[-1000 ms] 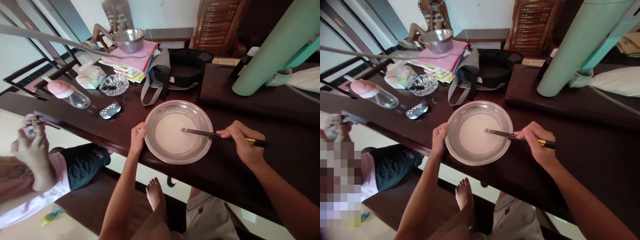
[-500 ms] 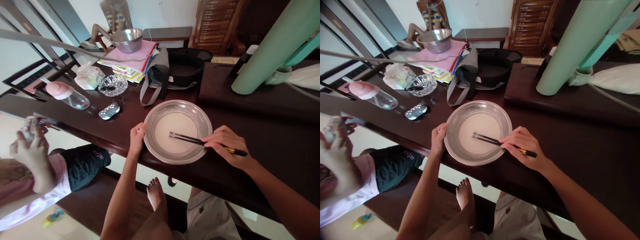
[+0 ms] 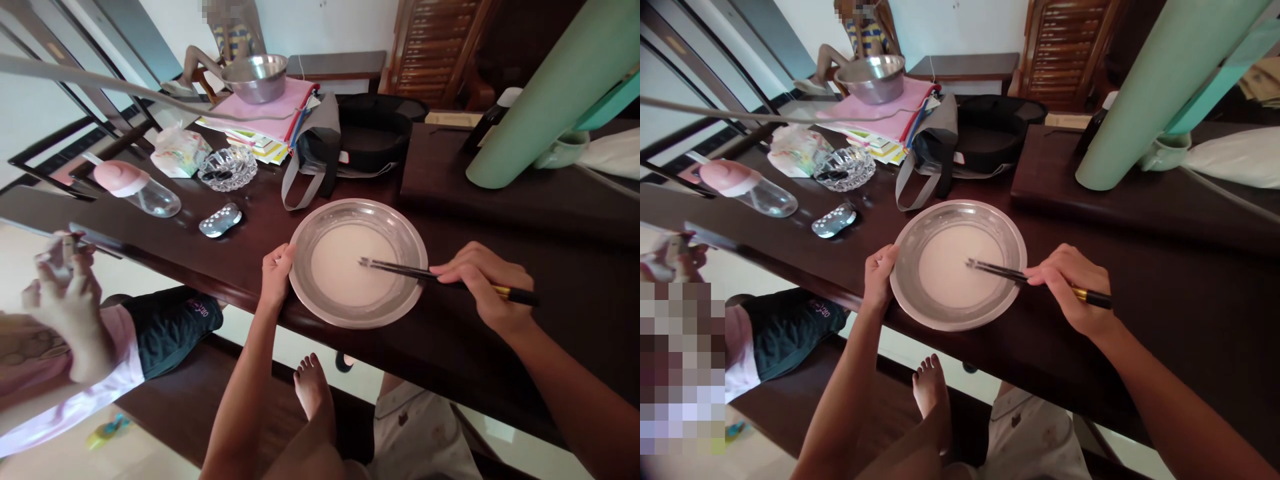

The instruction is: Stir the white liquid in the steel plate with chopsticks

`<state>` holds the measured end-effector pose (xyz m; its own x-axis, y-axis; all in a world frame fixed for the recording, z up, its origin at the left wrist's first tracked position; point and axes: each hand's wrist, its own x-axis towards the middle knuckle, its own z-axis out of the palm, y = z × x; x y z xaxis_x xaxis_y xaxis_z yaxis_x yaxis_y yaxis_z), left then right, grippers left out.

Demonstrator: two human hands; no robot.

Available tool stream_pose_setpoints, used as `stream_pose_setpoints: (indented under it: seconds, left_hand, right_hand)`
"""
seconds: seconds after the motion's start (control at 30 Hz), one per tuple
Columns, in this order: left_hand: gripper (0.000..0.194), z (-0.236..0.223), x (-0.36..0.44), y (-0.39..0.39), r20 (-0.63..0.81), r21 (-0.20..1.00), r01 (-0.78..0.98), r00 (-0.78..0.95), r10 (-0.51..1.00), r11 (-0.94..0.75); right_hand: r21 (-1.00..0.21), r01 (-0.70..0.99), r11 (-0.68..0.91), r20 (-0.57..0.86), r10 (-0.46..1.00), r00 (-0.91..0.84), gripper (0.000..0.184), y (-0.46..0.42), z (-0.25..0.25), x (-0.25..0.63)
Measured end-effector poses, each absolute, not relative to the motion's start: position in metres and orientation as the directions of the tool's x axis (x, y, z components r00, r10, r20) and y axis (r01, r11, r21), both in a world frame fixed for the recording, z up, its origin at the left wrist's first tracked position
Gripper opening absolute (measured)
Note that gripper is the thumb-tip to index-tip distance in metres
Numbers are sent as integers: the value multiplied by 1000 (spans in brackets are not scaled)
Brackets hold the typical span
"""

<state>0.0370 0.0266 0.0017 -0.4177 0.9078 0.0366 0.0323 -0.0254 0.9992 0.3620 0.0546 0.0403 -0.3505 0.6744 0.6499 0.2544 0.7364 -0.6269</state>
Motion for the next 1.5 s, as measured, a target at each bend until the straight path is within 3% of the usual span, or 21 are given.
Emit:
stream_pose_setpoints:
  seconds: [0.13,0.23,0.3,0.4,0.47,0.57,0.63,0.73,0.8,0.87,0.97,1.1,1.2,1.27,1.4,1.5]
  left_hand:
    - [57,0,36,27,27,1000,23,-423,906,-19]
    - [58,-1,36,27,38,999,30,-423,905,-28]
    - [58,-1,36,27,45,999,44,-415,909,-29]
    - [58,0,36,26,39,999,47,-414,909,-22]
    - [58,0,36,26,37,999,45,-426,904,-19]
    - [59,1,37,26,35,999,36,-421,906,-22]
    - [60,2,38,27,32,999,29,-410,912,-22]
    - [60,1,37,27,37,999,33,-410,911,-26]
    - [59,1,37,27,44,999,36,-418,907,-32]
    - [58,1,36,27,46,999,36,-423,905,-34]
    - [58,0,36,27,38,999,36,-421,906,-25]
    - [58,0,36,27,40,999,45,-428,903,-23]
    - [57,-1,36,27,49,998,52,-423,905,-30]
    - [58,-1,36,27,48,998,50,-413,909,-30]
    - [58,1,37,27,46,998,47,-423,905,-28]
    - [59,2,37,27,47,999,36,-430,902,-35]
  right_hand:
    - [-599,232,766,605,623,-496,20,54,41,360]
    - [-618,313,721,614,691,-382,22,55,40,361]
    - [-658,272,702,636,712,-298,28,56,40,362]
    - [-656,171,735,615,653,-442,23,55,40,361]
    - [-640,201,741,570,634,-523,16,56,41,361]
    - [-645,287,708,590,700,-402,20,57,41,364]
    - [-660,242,711,628,700,-341,27,56,40,365]
    - [-650,159,743,604,633,-485,25,55,40,363]
    - [-630,218,745,573,635,-518,19,55,40,362]
    - [-635,291,715,590,693,-414,21,56,40,363]
    - [-675,233,700,638,712,-292,30,57,40,364]
    - [-638,210,741,579,641,-504,20,55,40,362]
    - [-643,284,711,618,701,-356,24,56,39,363]
    - [-671,236,703,659,711,-245,32,56,39,364]
    - [-644,172,745,607,635,-479,23,55,40,361]
    - [-630,280,724,597,683,-421,21,55,40,361]
